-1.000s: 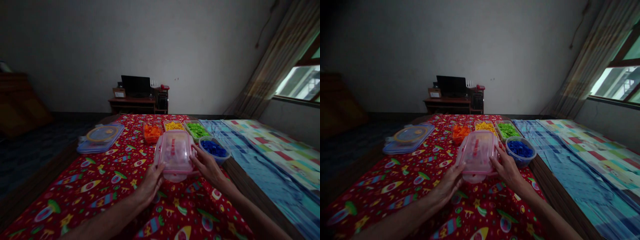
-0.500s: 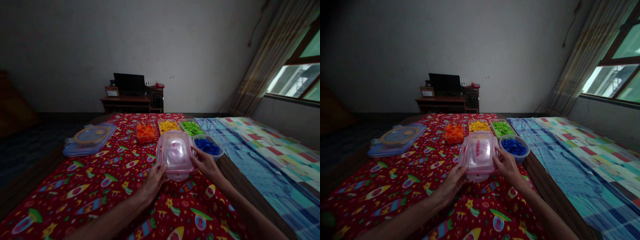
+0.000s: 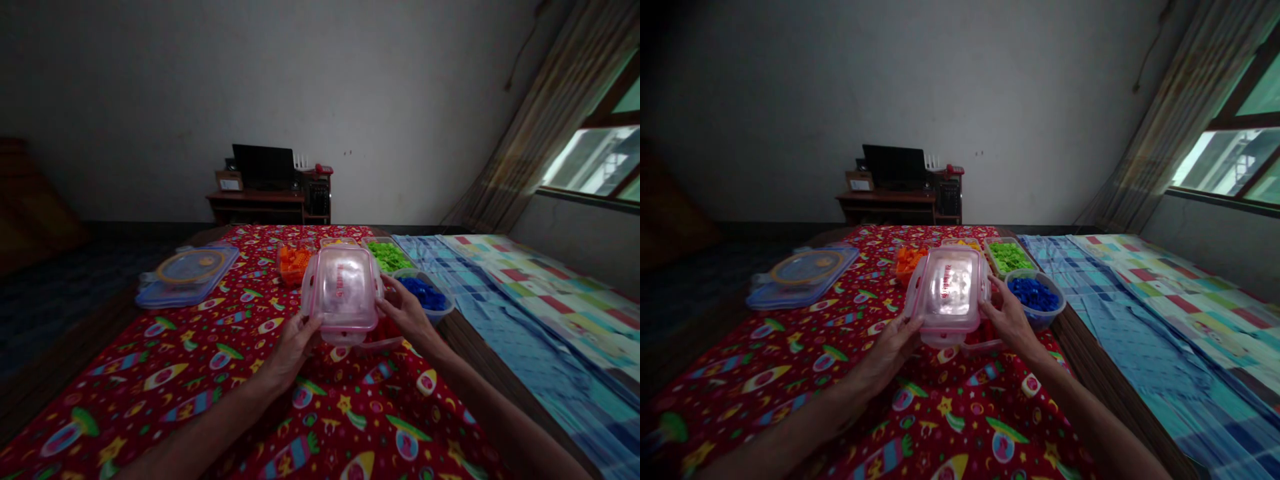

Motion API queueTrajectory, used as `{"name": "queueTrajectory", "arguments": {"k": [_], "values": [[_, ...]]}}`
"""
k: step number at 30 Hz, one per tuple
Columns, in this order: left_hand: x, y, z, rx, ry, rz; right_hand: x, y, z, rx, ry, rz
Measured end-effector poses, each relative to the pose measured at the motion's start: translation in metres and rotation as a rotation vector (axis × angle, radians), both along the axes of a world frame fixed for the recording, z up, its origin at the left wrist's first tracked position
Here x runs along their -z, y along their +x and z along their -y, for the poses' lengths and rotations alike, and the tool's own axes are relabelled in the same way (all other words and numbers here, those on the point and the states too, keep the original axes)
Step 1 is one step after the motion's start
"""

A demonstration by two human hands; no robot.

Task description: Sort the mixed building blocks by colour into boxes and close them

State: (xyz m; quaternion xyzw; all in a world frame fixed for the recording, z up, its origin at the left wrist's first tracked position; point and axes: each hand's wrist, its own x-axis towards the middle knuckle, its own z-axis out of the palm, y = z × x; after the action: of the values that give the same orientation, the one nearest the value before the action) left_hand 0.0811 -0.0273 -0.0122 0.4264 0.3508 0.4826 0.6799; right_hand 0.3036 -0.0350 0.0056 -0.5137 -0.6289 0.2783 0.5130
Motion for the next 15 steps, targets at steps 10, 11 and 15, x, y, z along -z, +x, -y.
{"name": "queueTrajectory", "arguments": {"k": [10,11,15], "values": [[-0.058,-0.077,-0.018,-0.374,0.940,-0.998,-0.009,-0.032,0.004,-0.142,0.075,0.426],[-0.059,-0.086,-0.014,-0.366,1.059,-1.132,-0.011,-0.034,0.008,-0.149,0.084,0.443],[-0.032,-0.107,0.006,-0.142,1.342,-1.546,-0.014,-0.040,0.013,-0.159,0.095,0.456]]}}
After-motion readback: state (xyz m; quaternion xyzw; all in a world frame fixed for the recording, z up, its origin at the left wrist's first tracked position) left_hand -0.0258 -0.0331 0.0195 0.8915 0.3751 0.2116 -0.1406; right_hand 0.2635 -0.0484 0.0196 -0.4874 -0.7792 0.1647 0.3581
